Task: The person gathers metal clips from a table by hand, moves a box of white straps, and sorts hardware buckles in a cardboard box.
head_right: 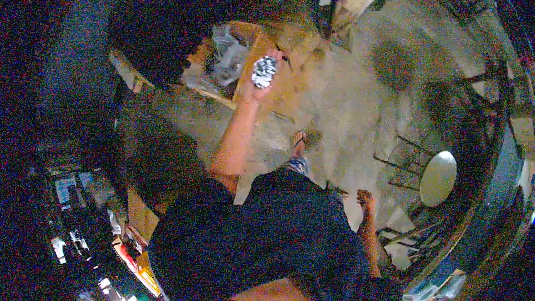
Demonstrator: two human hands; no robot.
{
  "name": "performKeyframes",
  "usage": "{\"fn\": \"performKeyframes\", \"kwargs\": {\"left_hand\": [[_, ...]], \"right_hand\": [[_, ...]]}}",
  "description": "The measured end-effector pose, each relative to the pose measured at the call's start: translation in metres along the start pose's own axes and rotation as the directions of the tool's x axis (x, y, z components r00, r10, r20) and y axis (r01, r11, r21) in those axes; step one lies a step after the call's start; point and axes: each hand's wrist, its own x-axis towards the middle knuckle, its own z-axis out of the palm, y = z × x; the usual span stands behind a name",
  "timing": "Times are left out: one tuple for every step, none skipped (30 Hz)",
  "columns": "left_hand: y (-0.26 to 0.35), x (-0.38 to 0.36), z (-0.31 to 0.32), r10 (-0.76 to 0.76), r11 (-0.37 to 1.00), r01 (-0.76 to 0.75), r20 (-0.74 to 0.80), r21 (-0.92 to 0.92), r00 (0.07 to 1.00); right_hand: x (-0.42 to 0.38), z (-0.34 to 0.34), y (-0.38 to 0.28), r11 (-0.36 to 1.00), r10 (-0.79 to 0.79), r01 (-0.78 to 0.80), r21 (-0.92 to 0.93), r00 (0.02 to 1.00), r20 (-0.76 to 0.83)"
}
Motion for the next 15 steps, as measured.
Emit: {"fn": "performKeyframes", "kwargs": {"left_hand": [[0.012, -0.005, 0.002, 0.095, 0.995, -0.096, -0.082, -0.013, 0.992], [0.034, -0.008, 0.012, 0.192, 0.981, -0.194, -0.155, 0.001, 0.969], [0.075, -0.010, 0.015, 0.189, 0.981, -0.183, -0.108, 0.066, 0.976], [0.061, -0.008, 0.000, 0.167, 0.980, -0.159, -0.064, 0.117, 0.984], [0.049, -0.012, -0.010, 0.266, 0.947, -0.245, -0.079, 0.206, 0.961], [0.072, -0.017, -0.017, 0.263, 0.950, -0.243, -0.080, 0.198, 0.962], [0.077, -0.018, -0.038, 0.269, 0.949, -0.245, -0.104, 0.197, 0.958], [0.082, -0.021, -0.052, 0.284, 0.940, -0.252, -0.118, 0.230, 0.951], [0.086, -0.022, -0.058, 0.318, 0.932, -0.273, -0.175, 0.240, 0.932], [0.096, -0.023, -0.067, 0.317, 0.932, -0.273, -0.173, 0.238, 0.933], [0.107, -0.022, -0.078, 0.351, 0.920, -0.284, -0.246, 0.269, 0.904], [0.110, -0.021, -0.079, 0.383, 0.908, -0.289, -0.318, 0.304, 0.867], [0.112, -0.022, -0.081, 0.406, 0.909, -0.329, -0.356, 0.257, 0.842], [0.128, -0.017, -0.101, 0.404, 0.910, -0.328, -0.359, 0.255, 0.841], [0.158, -0.008, -0.135, 0.275, 0.918, -0.234, -0.091, 0.319, 0.957]], "right_hand": [[-0.004, 0.005, -0.012, 0.983, -0.029, 0.030, -0.182, 1.000, 0.006], [0.000, 0.025, -0.022, 0.935, -0.061, 0.070, -0.347, 0.997, 0.037], [0.008, 0.053, -0.022, 0.939, -0.065, 0.079, -0.335, 0.997, 0.053], [0.005, 0.021, -0.027, 0.940, -0.051, 0.071, -0.333, 0.996, 0.068], [-0.003, -0.002, -0.027, 0.938, -0.035, 0.057, -0.342, 0.997, 0.071], [-0.005, 0.000, -0.027, 0.936, -0.036, 0.056, -0.346, 0.997, 0.064], [-0.017, -0.020, -0.033, 0.909, -0.012, 0.007, -0.416, 1.000, -0.011], [-0.017, -0.036, -0.028, 0.886, 0.011, -0.037, -0.462, 0.998, -0.058], [-0.012, -0.052, -0.018, 0.888, 0.008, -0.034, -0.458, 0.998, -0.058], [-0.005, -0.073, -0.008, 0.940, 0.092, -0.105, -0.325, 0.994, -0.054], [-0.004, -0.088, -0.002, 0.966, 0.176, -0.179, -0.184, 0.984, -0.037], [-0.008, -0.097, 0.003, 0.967, 0.176, -0.180, -0.180, 0.984, -0.038], [-0.010, -0.103, 0.005, 0.975, 0.218, -0.217, -0.044, 0.976, 0.009], [-0.014, -0.107, 0.006, 0.962, 0.255, -0.260, 0.089, 0.965, 0.059], [-0.018, -0.101, 0.006, 0.961, 0.256, -0.261, 0.091, 0.965, 0.059]]}}
